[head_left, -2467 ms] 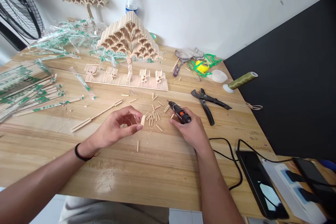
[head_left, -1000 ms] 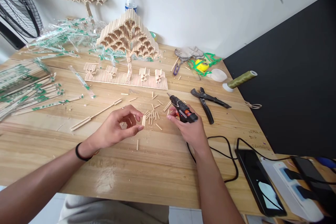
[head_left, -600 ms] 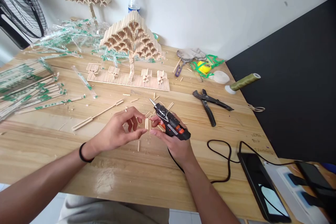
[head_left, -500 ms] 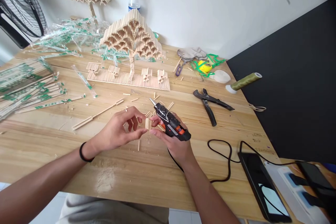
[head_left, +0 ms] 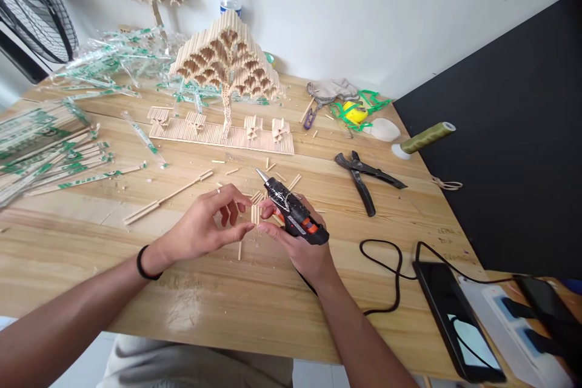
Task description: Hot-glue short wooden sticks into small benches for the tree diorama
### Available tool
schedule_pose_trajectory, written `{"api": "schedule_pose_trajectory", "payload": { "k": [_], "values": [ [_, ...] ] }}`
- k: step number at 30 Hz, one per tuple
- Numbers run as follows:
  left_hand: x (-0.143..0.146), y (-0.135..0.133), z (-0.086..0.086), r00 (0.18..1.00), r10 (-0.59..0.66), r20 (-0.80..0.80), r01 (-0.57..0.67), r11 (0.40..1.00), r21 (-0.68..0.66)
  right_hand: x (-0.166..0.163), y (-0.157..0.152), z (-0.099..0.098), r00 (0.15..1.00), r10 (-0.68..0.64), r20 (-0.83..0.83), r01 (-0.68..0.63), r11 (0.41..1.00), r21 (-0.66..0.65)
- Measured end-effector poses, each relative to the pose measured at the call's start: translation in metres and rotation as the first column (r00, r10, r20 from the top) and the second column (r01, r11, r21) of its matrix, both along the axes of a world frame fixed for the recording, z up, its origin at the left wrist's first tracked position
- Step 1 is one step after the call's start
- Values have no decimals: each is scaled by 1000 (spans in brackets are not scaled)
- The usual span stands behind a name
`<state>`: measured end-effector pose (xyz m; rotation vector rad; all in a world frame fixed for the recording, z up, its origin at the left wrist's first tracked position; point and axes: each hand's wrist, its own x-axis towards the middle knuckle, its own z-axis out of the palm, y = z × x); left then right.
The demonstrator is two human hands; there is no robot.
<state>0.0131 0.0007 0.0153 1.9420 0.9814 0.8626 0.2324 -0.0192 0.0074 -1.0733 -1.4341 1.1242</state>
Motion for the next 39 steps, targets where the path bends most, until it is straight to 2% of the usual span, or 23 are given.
{"api": "schedule_pose_trajectory", "payload": {
  "k": [8,18,39],
  "values": [
    [0,0,0,1000,-7,-15,7,1000,0,-1,-1,2,999,-14,50,15,1000,-5],
    [-1,-1,-1,1000,15,-11,-15,1000,2,1,1,-2,1000,6,-5,-6,998,-55],
    [0,0,-4,1000,-6,-1,6,1000,-22,-1,-2,-1,1000,-22,13,22,1000,2]
  ]
}}
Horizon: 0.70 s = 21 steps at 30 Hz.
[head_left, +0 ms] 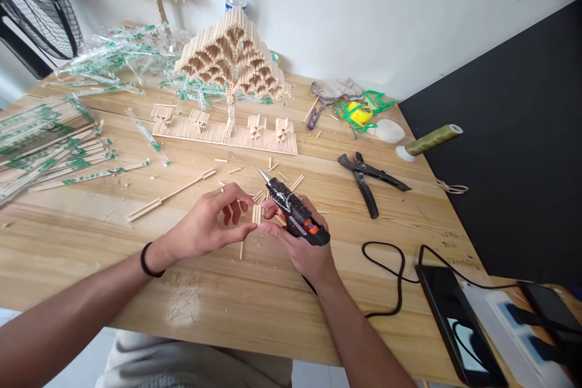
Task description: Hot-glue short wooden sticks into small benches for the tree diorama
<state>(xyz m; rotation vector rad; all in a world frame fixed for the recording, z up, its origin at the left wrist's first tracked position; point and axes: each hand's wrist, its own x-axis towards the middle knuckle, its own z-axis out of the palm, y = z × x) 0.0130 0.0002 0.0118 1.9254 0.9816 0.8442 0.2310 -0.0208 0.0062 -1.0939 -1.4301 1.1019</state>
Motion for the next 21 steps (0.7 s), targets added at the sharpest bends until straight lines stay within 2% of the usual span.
{"api": "schedule_pose_trajectory", "payload": {
  "k": [21],
  "values": [
    [0,-2,-2,1000,-17,-11,18,990,138,0,0,-1,1000,8,9,-8,1000,-7]
  ]
}}
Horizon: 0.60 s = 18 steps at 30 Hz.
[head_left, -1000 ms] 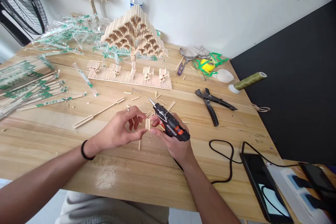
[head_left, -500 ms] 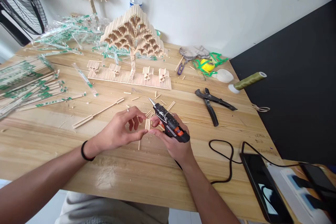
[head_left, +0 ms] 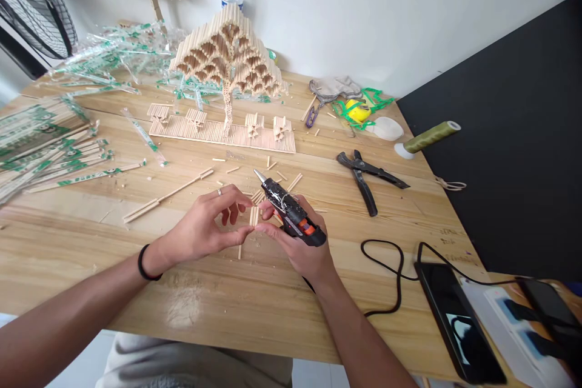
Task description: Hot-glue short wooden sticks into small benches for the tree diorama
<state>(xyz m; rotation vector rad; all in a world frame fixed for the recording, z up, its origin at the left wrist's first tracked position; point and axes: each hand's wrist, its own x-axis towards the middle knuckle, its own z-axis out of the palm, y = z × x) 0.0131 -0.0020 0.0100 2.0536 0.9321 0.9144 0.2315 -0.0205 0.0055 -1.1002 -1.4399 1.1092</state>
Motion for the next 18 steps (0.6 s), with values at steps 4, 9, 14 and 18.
{"api": "schedule_pose_trajectory", "payload": {
  "k": [4,9,14,18],
  "values": [
    [0,-1,3,1000,8,-7,-8,1000,-4,1,0,0,1000,9,-20,-9,1000,2],
    [0,-1,5,999,33,-8,-33,999,0,5,1,2,999,8,-40,-9,1000,-14],
    [0,-1,4,1000,19,6,-19,1000,-1,5,1,5,1000,30,-9,-30,999,-41],
    [0,-2,3,1000,24,6,-24,1000,7,5,0,4,999,38,-8,-38,998,-50]
  ]
}}
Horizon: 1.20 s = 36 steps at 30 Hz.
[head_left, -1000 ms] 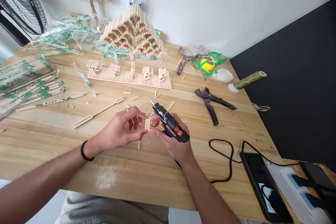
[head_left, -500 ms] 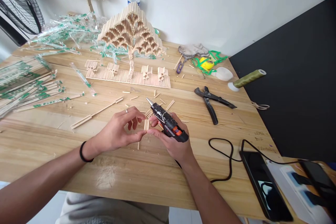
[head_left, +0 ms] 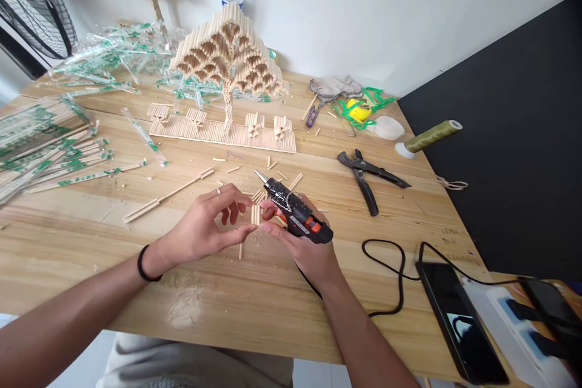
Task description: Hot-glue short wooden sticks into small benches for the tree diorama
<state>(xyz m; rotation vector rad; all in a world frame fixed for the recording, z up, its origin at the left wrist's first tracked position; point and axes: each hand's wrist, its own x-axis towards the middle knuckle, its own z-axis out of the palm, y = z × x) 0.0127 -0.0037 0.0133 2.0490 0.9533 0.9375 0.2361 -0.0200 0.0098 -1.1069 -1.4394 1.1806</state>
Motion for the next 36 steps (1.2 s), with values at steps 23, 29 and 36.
{"api": "schedule_pose_trajectory", "payload": {
  "k": [23,29,36],
  "values": [
    [2,1,2,999,28,-38,-28,1000,-5,-2,0,-2,1000,9,-16,-9,1000,-4],
    [2,1,1,999,32,-22,-33,998,-52,-1,0,1,1000,-7,17,8,1000,-26],
    [1,3,1,1000,28,-4,-28,993,-116,0,0,3,997,-62,35,62,998,7]
  ]
}}
